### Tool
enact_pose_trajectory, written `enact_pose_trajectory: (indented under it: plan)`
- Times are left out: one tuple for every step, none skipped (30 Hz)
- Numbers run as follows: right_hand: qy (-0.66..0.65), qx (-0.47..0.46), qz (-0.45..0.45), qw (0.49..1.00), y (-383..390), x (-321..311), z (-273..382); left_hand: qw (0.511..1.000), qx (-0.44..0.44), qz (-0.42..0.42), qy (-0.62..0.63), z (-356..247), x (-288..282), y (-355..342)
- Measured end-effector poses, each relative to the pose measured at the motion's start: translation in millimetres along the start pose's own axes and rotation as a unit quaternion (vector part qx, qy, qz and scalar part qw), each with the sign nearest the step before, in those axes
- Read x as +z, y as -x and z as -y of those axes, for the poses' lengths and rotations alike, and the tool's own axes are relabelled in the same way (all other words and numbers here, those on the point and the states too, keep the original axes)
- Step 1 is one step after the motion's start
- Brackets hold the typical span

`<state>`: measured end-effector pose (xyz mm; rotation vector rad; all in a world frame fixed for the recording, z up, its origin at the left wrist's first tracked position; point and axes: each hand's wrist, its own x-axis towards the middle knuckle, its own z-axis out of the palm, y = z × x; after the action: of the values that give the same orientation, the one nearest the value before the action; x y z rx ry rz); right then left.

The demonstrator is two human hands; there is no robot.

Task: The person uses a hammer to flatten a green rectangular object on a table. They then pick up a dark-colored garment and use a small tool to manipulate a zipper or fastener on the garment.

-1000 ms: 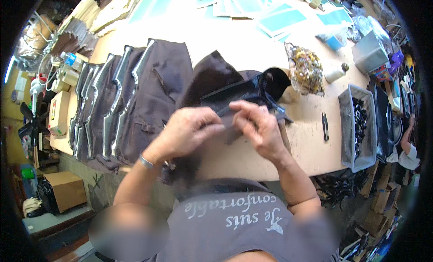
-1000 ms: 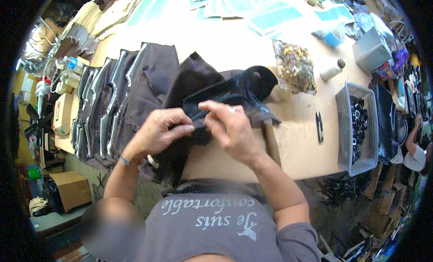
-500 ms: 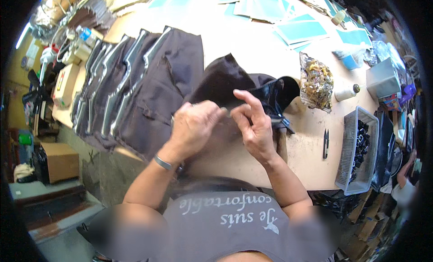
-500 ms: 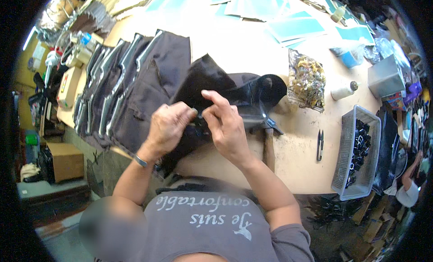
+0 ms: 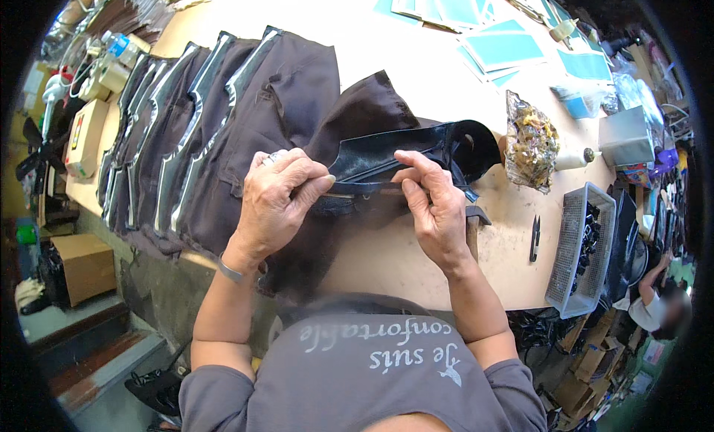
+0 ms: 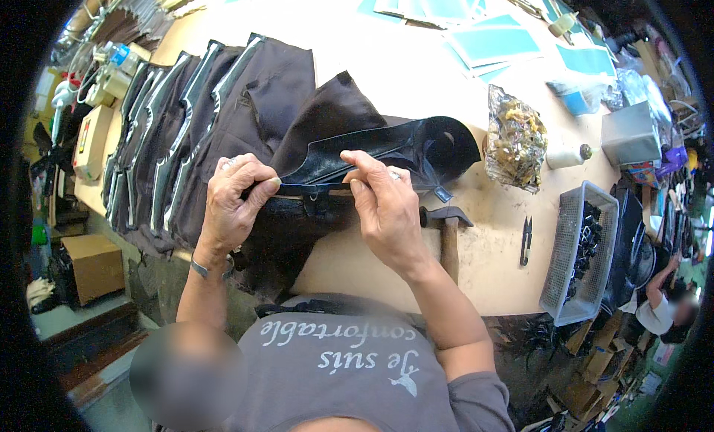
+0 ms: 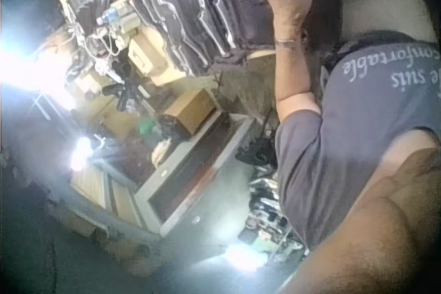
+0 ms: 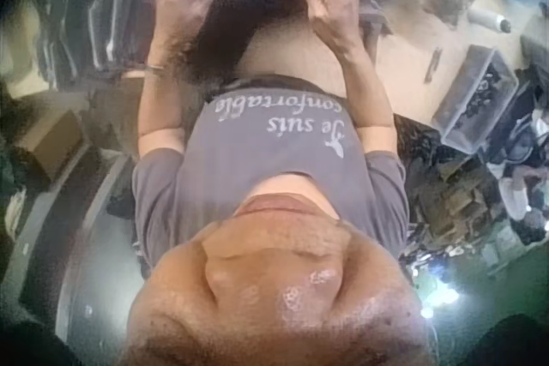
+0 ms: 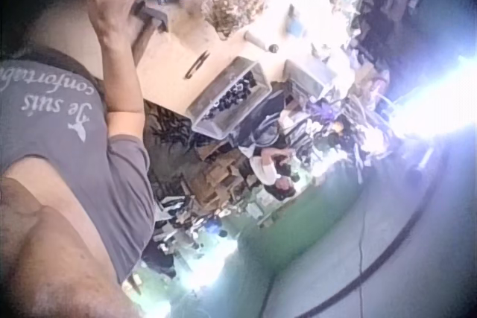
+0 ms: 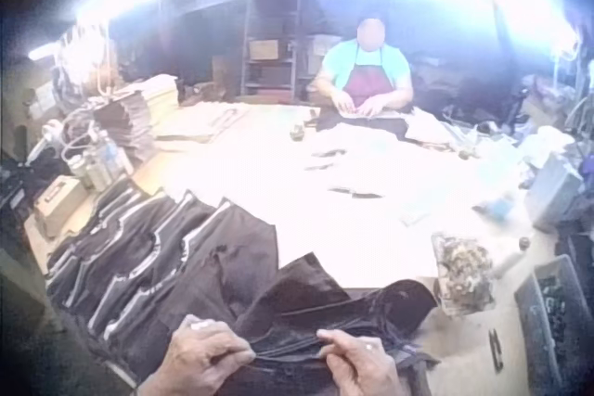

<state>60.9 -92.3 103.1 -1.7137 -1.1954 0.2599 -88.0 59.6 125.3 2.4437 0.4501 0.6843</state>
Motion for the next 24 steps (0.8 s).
enact_pose_trajectory:
  plan:
    - [-0.001, 0.008, -0.007, 1.000, -3, 2, 3, 1.000, 0.005, 0.006, 0.005, 5, -3, -4]
    - [0.004, 0.001, -0.013, 1.000, -6, 6, 5, 1.000, 0.006, 0.008, 0.003, 11, -6, -6]
    - [0.007, -0.006, -0.019, 1.000, -10, 11, 8, 1.000, 0.007, 0.010, 0.000, 16, -9, -8]
    - [0.011, -0.013, -0.024, 1.000, -14, 15, 10, 1.000, 0.007, 0.013, -0.002, 22, -12, -10]
    - [0.018, -0.012, -0.031, 0.999, -17, 20, 13, 1.000, 0.005, 0.018, 0.014, 27, -14, -11]
    - [0.025, -0.012, -0.037, 0.999, -21, 25, 17, 0.999, 0.002, 0.024, 0.030, 31, -16, -12]
    - [0.032, -0.012, -0.043, 0.999, -24, 30, 19, 0.999, 0.000, 0.029, 0.045, 35, -16, -14]
    - [0.042, -0.014, -0.041, 0.998, -28, 34, 21, 0.997, 0.030, 0.042, 0.060, 40, -16, -17]
    - [0.052, -0.017, -0.038, 0.998, -29, 38, 23, 0.994, 0.040, 0.057, 0.084, 41, -14, -17]
    - [0.062, -0.020, -0.036, 0.997, -31, 42, 26, 0.990, 0.050, 0.072, 0.107, 42, -11, -16]
    - [0.090, -0.040, -0.024, 0.995, -36, 45, 29, 0.991, 0.044, 0.069, 0.104, 43, -12, -15]
    - [0.077, -0.030, -0.014, 0.997, -37, 46, 30, 0.989, 0.038, 0.078, 0.118, 47, -10, -15]
    - [0.069, -0.024, -0.002, 0.997, -40, 49, 33, 0.989, 0.041, 0.069, 0.122, 51, -8, -14]
    - [0.058, -0.014, 0.011, 0.998, -40, 53, 35, 0.989, 0.043, 0.064, 0.126, 55, -6, -11]
    - [0.072, -0.029, 0.017, 0.997, -39, 57, 33, 0.991, 0.054, 0.050, 0.116, 57, -6, -10]
    - [0.070, -0.027, 0.026, 0.997, -39, 60, 31, 0.990, 0.061, 0.048, 0.116, 60, -6, -13]
    - [0.061, -0.022, 0.028, 0.997, -39, 65, 31, 0.991, 0.060, 0.047, 0.111, 62, -8, -11]
    - [0.052, -0.018, 0.030, 0.998, -39, 69, 31, 0.992, 0.058, 0.045, 0.106, 65, -8, -10]
    - [0.077, -0.014, 0.024, 0.997, -40, 69, 30, 0.992, 0.066, 0.041, 0.103, 69, -5, -12]
    - [0.096, -0.015, 0.025, 0.995, -40, 69, 30, 0.990, 0.062, 0.042, 0.121, 72, -7, -9]
    - [0.115, -0.012, 0.022, 0.993, -40, 66, 28, 0.987, 0.061, 0.048, 0.140, 74, -8, -9]
    - [0.150, -0.006, 0.015, 0.989, -42, 57, 23, 0.984, 0.059, 0.054, 0.159, 77, -10, -8]
    - [0.212, -0.034, -0.011, 0.977, -45, 46, 14, 0.980, 0.067, 0.098, 0.158, 76, -20, -7]
    - [0.253, -0.028, -0.032, 0.966, -48, 32, 5, 0.969, 0.059, 0.145, 0.193, 76, -27, -7]
